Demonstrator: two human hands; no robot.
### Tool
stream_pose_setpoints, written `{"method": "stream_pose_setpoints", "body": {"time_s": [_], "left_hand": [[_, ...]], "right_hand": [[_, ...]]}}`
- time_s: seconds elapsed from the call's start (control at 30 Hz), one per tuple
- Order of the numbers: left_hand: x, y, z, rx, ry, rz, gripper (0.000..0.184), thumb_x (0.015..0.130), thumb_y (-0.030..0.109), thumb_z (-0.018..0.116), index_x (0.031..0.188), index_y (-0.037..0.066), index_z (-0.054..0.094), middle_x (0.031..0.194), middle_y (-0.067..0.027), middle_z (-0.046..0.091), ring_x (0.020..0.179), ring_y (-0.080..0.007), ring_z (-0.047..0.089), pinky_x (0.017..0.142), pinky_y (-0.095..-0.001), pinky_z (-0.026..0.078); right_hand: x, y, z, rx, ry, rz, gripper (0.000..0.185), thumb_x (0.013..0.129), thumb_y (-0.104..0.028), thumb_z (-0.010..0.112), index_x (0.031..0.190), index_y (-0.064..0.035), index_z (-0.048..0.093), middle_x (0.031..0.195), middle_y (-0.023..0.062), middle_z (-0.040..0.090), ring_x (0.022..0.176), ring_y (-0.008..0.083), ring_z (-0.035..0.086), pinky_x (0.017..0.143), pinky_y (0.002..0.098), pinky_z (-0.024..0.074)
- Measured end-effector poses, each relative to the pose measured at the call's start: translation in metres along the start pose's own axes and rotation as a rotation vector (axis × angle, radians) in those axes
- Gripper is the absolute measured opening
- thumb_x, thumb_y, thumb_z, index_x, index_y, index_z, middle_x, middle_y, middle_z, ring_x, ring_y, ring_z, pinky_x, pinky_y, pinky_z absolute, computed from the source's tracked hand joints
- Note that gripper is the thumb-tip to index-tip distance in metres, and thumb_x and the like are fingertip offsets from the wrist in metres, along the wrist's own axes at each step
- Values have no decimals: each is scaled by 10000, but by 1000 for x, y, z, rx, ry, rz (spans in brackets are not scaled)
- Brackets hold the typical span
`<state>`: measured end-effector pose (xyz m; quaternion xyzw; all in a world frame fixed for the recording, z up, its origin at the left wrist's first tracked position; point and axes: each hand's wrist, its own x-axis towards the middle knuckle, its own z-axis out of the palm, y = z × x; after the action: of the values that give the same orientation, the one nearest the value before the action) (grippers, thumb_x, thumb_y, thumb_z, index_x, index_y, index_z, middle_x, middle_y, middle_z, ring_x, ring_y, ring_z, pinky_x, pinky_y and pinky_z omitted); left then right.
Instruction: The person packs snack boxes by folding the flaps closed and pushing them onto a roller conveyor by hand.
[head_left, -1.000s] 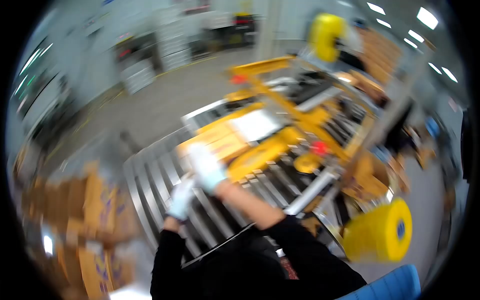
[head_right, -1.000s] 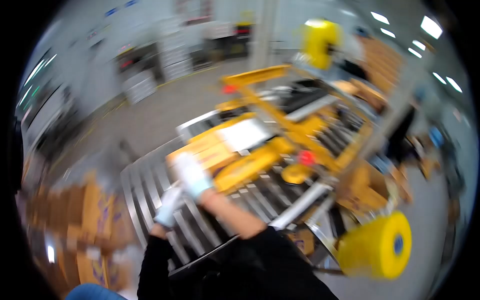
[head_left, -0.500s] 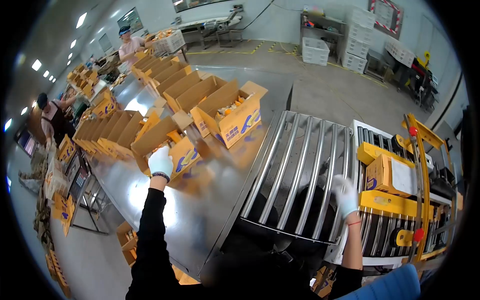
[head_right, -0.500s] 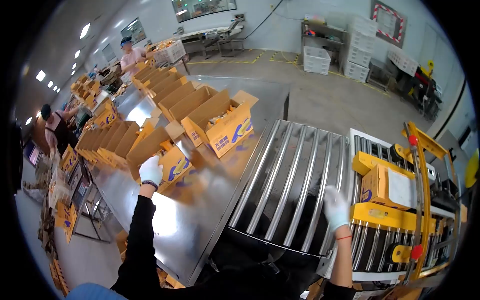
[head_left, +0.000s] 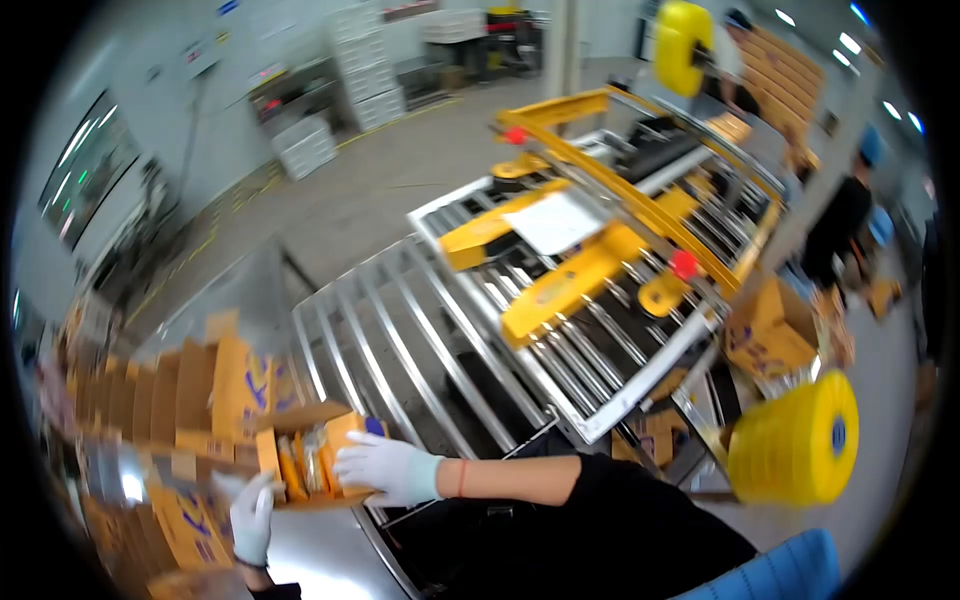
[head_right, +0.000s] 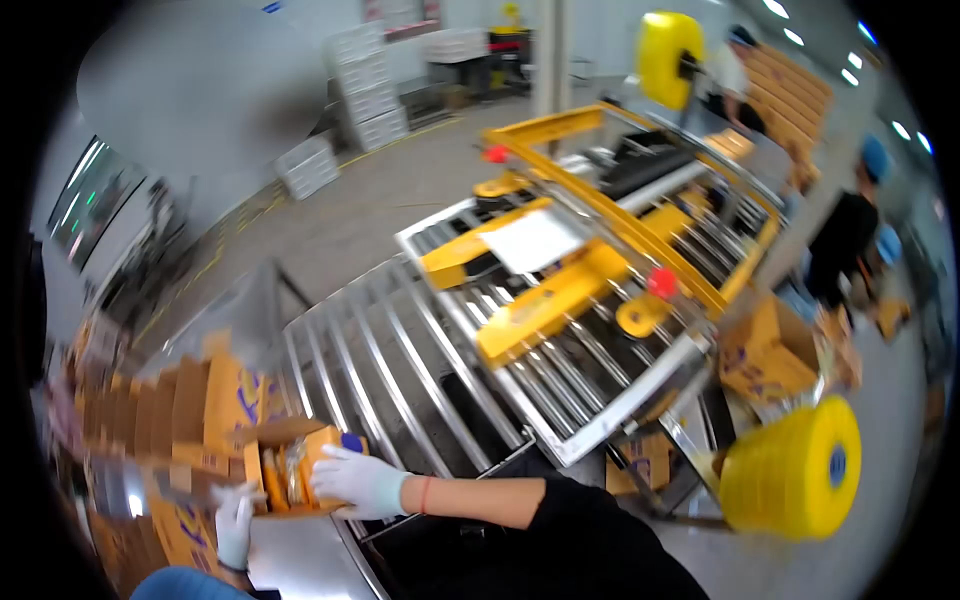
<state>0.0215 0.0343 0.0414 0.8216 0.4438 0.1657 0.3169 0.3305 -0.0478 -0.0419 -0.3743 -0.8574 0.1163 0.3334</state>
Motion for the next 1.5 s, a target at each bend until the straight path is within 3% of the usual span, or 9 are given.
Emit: {"method": "stream_pose_setpoints", "body": {"time_s": [0.17, 0.3, 0.4, 0.83, 0.93, 1.03, 1.2, 1.33, 1.5], "left_hand": [[51, -64, 34, 120, 117, -10, 268, 990, 239, 608, 1044, -17, 666, 1082, -165, 658, 1074, -339, 601, 1016, -423, 445], [78, -110, 64, 542, 656, 23, 382, 1045, 321, 546, 1214, -22, 547, 1194, -176, 575, 1091, -342, 560, 1017, -426, 431], [69, -126, 61, -974, 299, -127, 541, 1100, 407, 450, 1406, -37, 491, 1367, -157, 580, 1198, -253, 602, 1016, -392, 513], [210, 63, 234, -1254, -135, 2, 343, 1074, 277, 544, 1319, 40, 584, 1226, -97, 675, 1030, -214, 675, 911, -346, 565], [213, 101, 264, -897, -265, 134, 356, 1020, 334, 612, 1183, 17, 617, 1044, -59, 673, 956, -226, 650, 862, -367, 532], [207, 101, 202, 109, 634, 568, 322, 937, 310, 692, 1106, 48, 612, 908, -94, 657, 852, -333, 636, 770, -493, 509], [193, -47, 42, 960, 746, -263, 193, 926, 291, 653, 968, 103, 648, 986, -146, 721, 945, -337, 695, 973, -416, 469], [131, -21, 45, 649, 510, -108, 241, 964, 340, 609, 1000, 108, 666, 843, -183, 694, 814, -403, 681, 722, -523, 525], [41, 48, 48, 509, 498, 311, 244, 788, 149, 812, 1022, 117, 755, 1364, -141, 643, 1323, -337, 552, 1200, -486, 313]], "right_hand": [[47, 9, -35, 470, -313, 332, 466, 867, -367, 741, 1230, -77, 703, 1252, 141, 650, 1297, 295, 522, 1221, 410, 295], [79, 11, -16, -425, 74, 112, 798, 835, -426, 754, 1450, 11, 494, 1464, 181, 503, 1414, 332, 425, 1221, 419, 283], [60, -28, -4, -408, -104, 233, 959, 770, -464, 803, 1498, 24, 416, 1507, 185, 461, 1452, 317, 384, 1254, 434, 226], [-39, 114, -109, -600, 196, 512, 972, 656, -378, 882, 1430, 28, 456, 1455, 253, 477, 1410, 402, 414, 1221, 472, 288], [-43, 142, -122, -645, 92, 614, 805, 816, -281, 747, 1478, 33, 412, 1514, 237, 452, 1453, 385, 380, 1238, 491, 252], [-70, 146, -135, -725, 175, 626, 726, 851, -216, 683, 1482, 22, 414, 1534, 203, 455, 1465, 353, 376, 1246, 483, 242], [-82, 161, -140, -885, 188, 623, 484, 815, -112, 667, 1292, -46, 620, 1525, 147, 490, 1431, 346, 417, 1206, 460, 309], [-56, 139, -109, -102, 62, 731, 682, 809, -228, 757, 1415, -12, 531, 1516, 214, 474, 1440, 362, 415, 1195, 448, 324], [-17, 93, -49, -17, 340, 389, 1091, 665, -395, 898, 1520, 16, 360, 1522, 250, 411, 1438, 413, 386, 1220, 502, 271]]}}
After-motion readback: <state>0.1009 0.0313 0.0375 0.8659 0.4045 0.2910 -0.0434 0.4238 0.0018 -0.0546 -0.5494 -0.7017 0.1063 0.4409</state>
